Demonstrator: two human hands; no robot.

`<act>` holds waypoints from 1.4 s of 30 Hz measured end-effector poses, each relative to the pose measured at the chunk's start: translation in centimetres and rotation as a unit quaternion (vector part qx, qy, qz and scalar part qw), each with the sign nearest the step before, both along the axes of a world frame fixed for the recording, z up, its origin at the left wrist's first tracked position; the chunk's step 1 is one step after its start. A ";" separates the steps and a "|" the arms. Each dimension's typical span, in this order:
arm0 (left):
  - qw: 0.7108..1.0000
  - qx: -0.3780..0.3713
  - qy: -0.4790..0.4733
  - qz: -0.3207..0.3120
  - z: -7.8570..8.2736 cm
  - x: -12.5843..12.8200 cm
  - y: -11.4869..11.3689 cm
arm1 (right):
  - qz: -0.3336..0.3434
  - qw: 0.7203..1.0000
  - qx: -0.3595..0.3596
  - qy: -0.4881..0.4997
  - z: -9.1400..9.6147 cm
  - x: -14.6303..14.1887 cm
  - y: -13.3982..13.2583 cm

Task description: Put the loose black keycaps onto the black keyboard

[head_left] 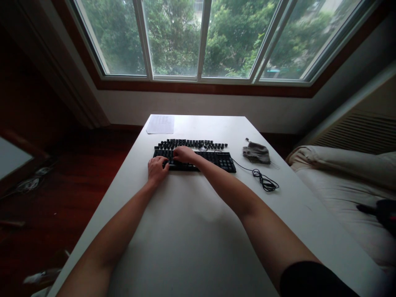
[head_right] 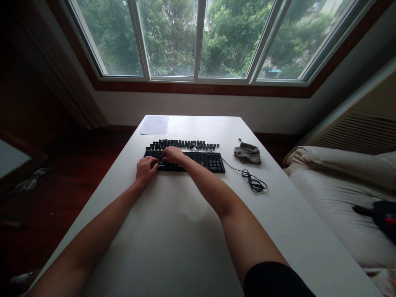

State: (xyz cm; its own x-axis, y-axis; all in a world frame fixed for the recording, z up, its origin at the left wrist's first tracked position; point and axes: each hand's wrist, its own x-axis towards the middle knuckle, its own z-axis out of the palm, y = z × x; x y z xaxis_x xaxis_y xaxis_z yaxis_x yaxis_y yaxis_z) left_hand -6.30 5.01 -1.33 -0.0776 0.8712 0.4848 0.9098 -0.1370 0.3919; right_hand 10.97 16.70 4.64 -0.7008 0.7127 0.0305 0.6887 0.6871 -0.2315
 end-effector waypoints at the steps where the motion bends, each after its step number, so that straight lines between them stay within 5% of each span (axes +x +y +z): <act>1: 1.000 -0.001 0.000 0.000 0.0 0.0 0.0 | 0.002 1.000 -0.003 -0.006 0.3 -0.1 0.0; 18: 1.000 -0.004 -0.013 -0.002 0.1 -0.3 -0.1 | 0.028 0.999 -0.039 -0.018 1.0 -0.3 0.8; 31: 1.000 -0.027 -0.003 0.004 0.3 -0.2 -0.1 | 0.028 0.995 0.039 -0.089 2.0 -0.5 -1.9; 42: 0.998 -0.001 -0.055 0.009 0.0 -0.2 0.1 | -0.001 0.986 0.166 0.014 -3.2 1.1 -8.3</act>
